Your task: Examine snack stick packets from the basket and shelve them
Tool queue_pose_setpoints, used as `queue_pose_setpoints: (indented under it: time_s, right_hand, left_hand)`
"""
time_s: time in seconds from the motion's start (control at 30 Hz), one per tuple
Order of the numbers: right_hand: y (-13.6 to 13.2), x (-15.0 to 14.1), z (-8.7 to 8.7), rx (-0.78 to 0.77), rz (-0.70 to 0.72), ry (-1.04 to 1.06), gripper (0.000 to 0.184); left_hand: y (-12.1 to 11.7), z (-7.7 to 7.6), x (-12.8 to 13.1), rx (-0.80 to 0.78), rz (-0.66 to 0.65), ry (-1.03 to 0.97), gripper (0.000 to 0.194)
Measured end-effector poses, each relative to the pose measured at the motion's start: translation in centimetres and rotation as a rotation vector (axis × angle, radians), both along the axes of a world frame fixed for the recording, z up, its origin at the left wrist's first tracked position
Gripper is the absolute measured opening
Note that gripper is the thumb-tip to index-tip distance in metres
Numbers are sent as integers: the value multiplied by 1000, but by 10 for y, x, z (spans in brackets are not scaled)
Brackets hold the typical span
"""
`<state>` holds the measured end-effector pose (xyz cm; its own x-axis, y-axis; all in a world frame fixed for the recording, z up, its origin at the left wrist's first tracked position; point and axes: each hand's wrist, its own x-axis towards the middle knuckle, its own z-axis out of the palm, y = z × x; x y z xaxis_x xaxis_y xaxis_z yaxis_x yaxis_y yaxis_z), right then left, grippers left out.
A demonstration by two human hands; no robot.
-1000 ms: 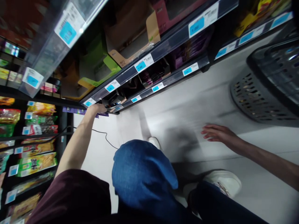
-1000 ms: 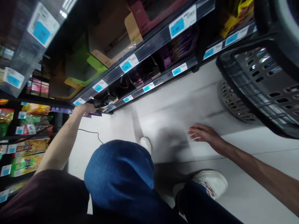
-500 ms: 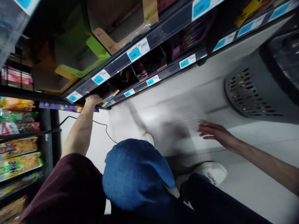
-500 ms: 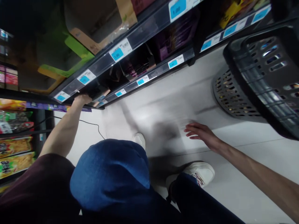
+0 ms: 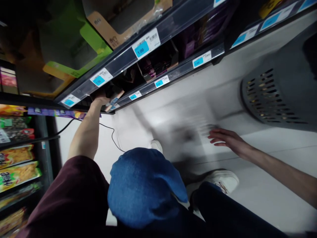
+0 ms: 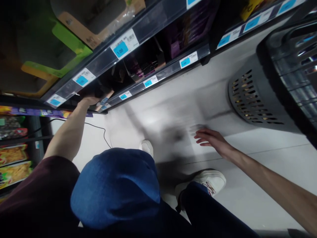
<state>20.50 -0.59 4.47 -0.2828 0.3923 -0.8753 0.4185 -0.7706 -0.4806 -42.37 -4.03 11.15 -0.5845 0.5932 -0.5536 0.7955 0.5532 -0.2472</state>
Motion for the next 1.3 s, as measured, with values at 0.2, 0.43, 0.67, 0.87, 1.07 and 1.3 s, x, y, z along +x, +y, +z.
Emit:
queue_pose_setpoints:
  time_s: [0.2, 0.43, 0.67, 0.87, 1.07, 1.3]
  right_hand:
    - [2, -1, -2, 17, 26, 0, 36]
    - [2, 3, -7, 16, 9, 13, 38]
    - [2, 0, -1, 1, 6, -20, 31]
    - [5, -10, 4, 55, 51, 43, 36]
    - [5, -5, 7, 94, 77, 108, 42]
    - [-4, 9, 5, 78, 70, 72, 42]
  left_hand:
    - [-18, -14, 1, -72, -21, 95, 74]
    - [-38, -10, -1, -54, -148, 169, 61]
    - [-32, -7, 4, -14, -27, 218, 51]
    - [-24, -5, 52, 262, 42, 225, 59]
    - [-3, 19, 104, 627, -81, 239, 64]
    - [62, -9, 103, 419, -54, -12, 75]
